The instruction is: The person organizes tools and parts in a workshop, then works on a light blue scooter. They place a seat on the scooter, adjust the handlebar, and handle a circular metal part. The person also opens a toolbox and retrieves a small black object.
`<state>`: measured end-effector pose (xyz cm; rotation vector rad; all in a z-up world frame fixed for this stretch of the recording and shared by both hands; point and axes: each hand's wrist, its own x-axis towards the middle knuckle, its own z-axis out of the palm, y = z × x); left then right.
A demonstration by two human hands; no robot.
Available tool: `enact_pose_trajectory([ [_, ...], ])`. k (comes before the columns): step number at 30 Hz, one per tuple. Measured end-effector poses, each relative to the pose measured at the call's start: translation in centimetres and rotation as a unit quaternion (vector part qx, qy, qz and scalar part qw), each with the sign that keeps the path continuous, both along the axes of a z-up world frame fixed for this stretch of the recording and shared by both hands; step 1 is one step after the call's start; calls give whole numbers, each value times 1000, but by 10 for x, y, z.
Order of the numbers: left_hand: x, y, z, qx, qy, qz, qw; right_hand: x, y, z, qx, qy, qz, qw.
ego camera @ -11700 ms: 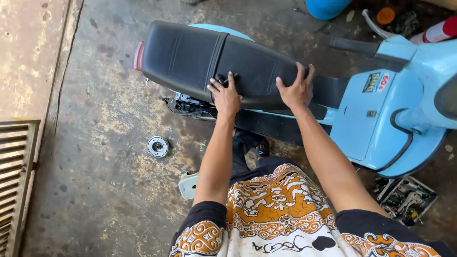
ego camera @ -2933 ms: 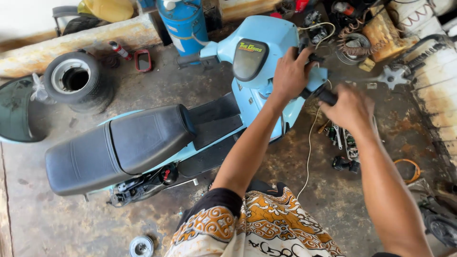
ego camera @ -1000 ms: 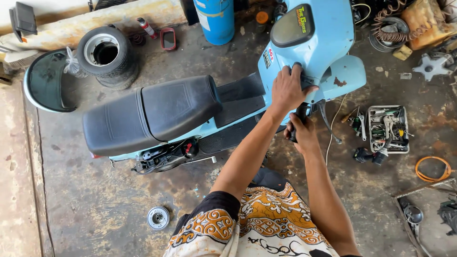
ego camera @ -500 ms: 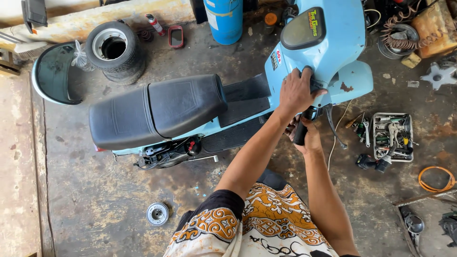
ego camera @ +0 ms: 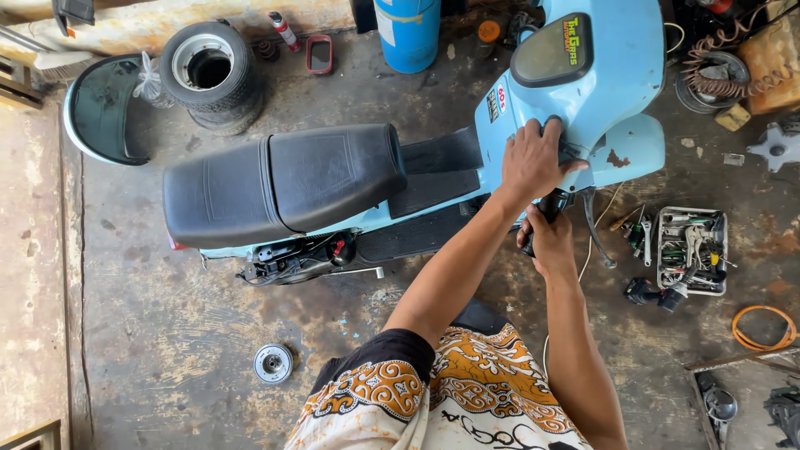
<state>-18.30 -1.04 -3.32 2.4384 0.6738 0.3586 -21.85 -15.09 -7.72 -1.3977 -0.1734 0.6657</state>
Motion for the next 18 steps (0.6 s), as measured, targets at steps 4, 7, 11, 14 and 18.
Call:
enact_pose_trajectory([
  [4, 0, 0, 0, 3, 1, 1, 1000, 1, -1, 1, 17, 44, -15, 999],
  [7, 0, -1, 0, 4, 1, 6, 1000, 3, -2, -3, 42, 64, -20, 997],
  [11, 2, 0, -3, 2, -8, 2, 1000, 3, 0, 1, 47, 69, -16, 996],
  [14, 2, -2, -1, -4, -5, 4, 1000, 7, -4, -11, 62, 79, -7, 995],
  [18, 1, -1, 5, -7, 13, 2, 1000, 11, -5, -27, 116, 105, 16, 987],
])
